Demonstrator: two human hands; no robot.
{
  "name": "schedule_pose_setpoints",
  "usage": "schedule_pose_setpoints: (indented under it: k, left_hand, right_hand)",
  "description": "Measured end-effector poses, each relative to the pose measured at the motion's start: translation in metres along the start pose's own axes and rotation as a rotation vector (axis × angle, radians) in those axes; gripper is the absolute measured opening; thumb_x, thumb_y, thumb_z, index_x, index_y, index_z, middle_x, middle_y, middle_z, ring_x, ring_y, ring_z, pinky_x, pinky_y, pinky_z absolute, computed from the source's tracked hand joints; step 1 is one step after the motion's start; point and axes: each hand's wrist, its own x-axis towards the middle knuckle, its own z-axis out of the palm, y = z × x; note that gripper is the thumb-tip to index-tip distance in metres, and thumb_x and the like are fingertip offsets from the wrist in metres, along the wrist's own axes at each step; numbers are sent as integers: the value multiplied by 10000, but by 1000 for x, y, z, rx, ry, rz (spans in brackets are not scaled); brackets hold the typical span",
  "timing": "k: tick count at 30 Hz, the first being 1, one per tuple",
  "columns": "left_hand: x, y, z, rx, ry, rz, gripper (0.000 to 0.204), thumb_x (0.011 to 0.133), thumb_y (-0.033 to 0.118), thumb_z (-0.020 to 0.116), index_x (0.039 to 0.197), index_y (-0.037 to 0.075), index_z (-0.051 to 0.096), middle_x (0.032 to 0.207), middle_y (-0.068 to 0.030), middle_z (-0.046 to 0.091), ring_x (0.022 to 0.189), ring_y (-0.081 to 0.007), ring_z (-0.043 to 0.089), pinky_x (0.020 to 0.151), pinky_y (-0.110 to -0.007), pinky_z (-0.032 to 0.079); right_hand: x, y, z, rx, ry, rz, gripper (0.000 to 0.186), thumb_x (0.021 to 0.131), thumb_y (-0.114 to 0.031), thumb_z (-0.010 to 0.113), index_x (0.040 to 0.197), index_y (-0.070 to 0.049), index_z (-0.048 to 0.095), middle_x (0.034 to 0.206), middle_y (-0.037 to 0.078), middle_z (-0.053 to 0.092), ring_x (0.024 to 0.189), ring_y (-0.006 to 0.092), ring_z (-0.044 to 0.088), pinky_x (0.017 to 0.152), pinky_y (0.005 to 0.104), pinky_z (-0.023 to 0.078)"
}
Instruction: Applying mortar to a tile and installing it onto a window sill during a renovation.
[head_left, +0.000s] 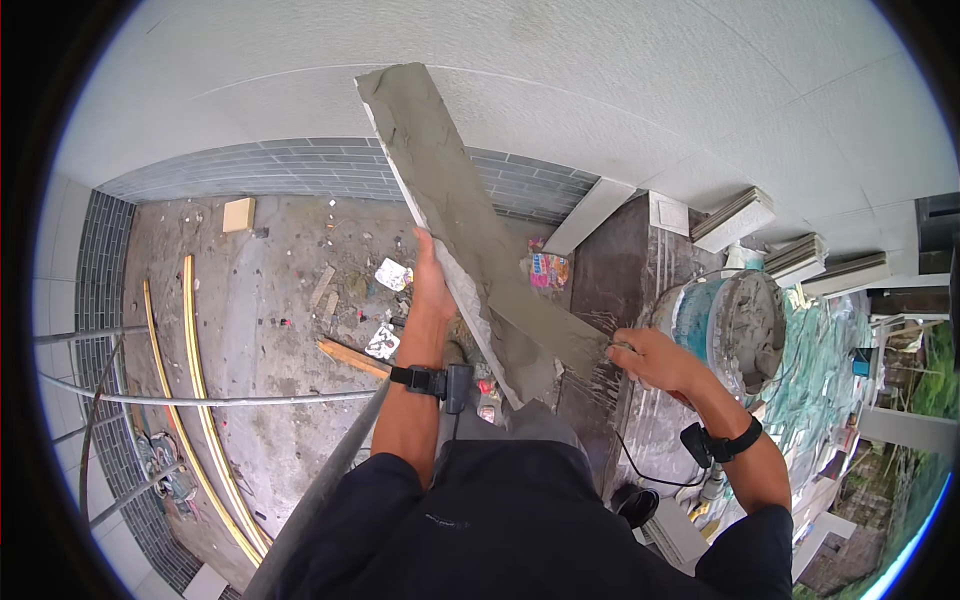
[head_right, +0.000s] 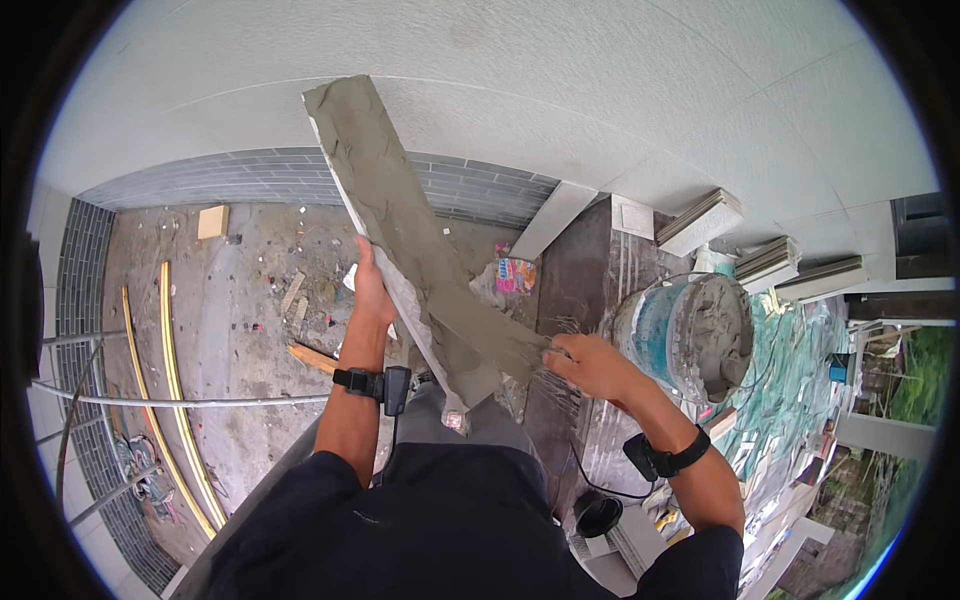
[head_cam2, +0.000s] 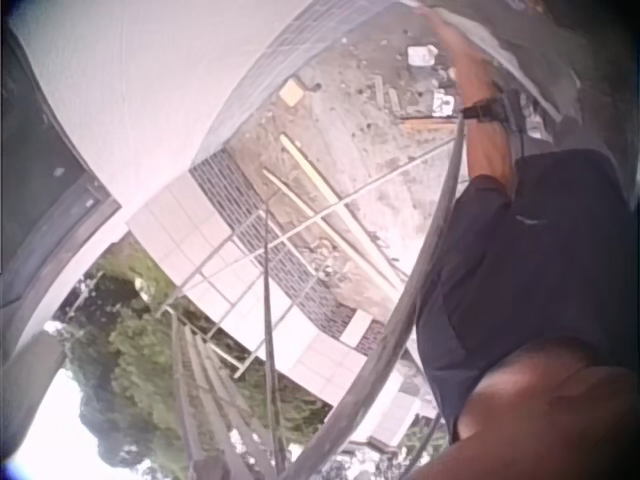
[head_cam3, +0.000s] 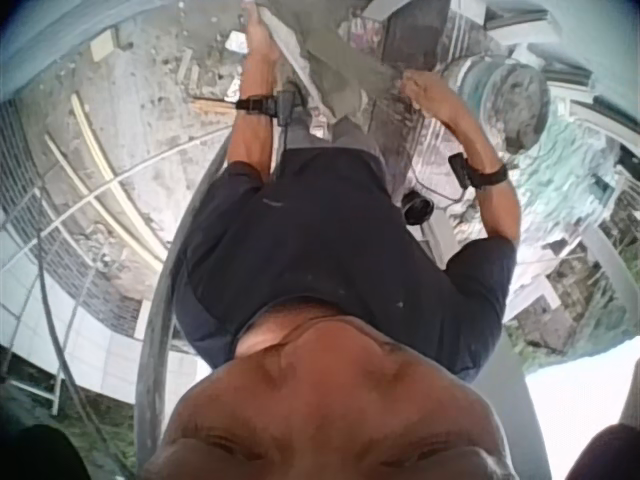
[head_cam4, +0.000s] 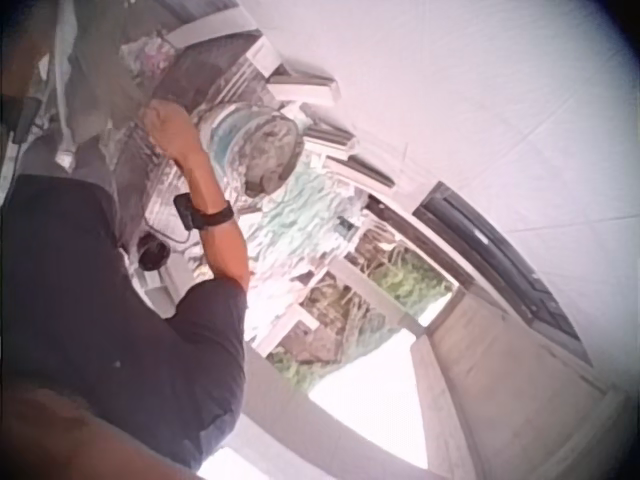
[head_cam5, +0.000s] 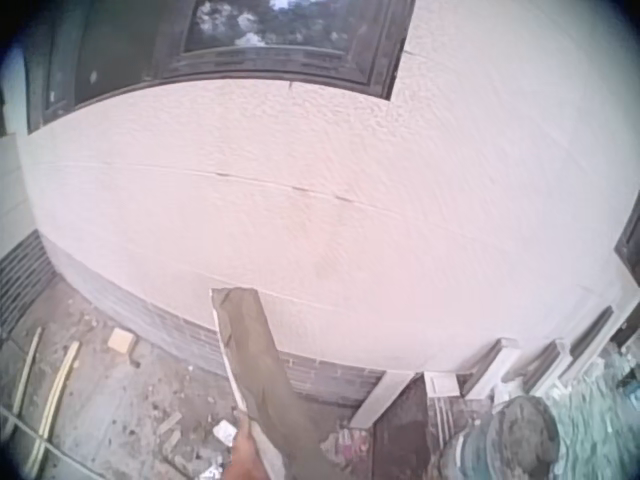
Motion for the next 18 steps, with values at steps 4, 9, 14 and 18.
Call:
schedule_pose_setpoints:
  k: [4, 9, 14, 18]
  left_hand:
    - [-1, 10, 0, -26, 39, 80, 779, 1036, 634, 340, 1541, 42, 321, 1495, -164, 474, 1349, -324, 488, 1134, -472, 400]
    - [-4, 25, 8, 39, 99, 194, 766, 1035, 634, 345, 1545, 62, 326, 1515, -135, 456, 1362, -321, 471, 1137, -470, 392]
    - [-10, 32, 19, 40, 175, 258, 752, 1036, 630, 351, 1552, 83, 320, 1540, -124, 427, 1383, -328, 447, 1145, -481, 378]
    - [-12, 36, 23, 52, 179, 312, 740, 1040, 621, 346, 1558, 94, 311, 1556, -126, 407, 1392, -334, 435, 1152, -489, 369]
  right_hand:
    - [-27, 3, 11, -257, 44, 2, 376, 963, -369, 591, 1004, 3, 637, 814, 277, 667, 825, 479, 651, 747, 549, 498]
    - [-50, 10, 13, -210, 5, 30, 383, 962, -379, 586, 1011, -1, 629, 770, 237, 676, 806, 459, 663, 744, 542, 507]
    - [-68, 9, 13, -334, 2, 86, 358, 960, -354, 586, 1027, -3, 609, 740, 236, 669, 778, 452, 664, 726, 545, 504]
    - [-81, 5, 17, -426, 40, 95, 342, 946, -325, 607, 1048, 1, 599, 705, 234, 654, 731, 445, 658, 683, 542, 497]
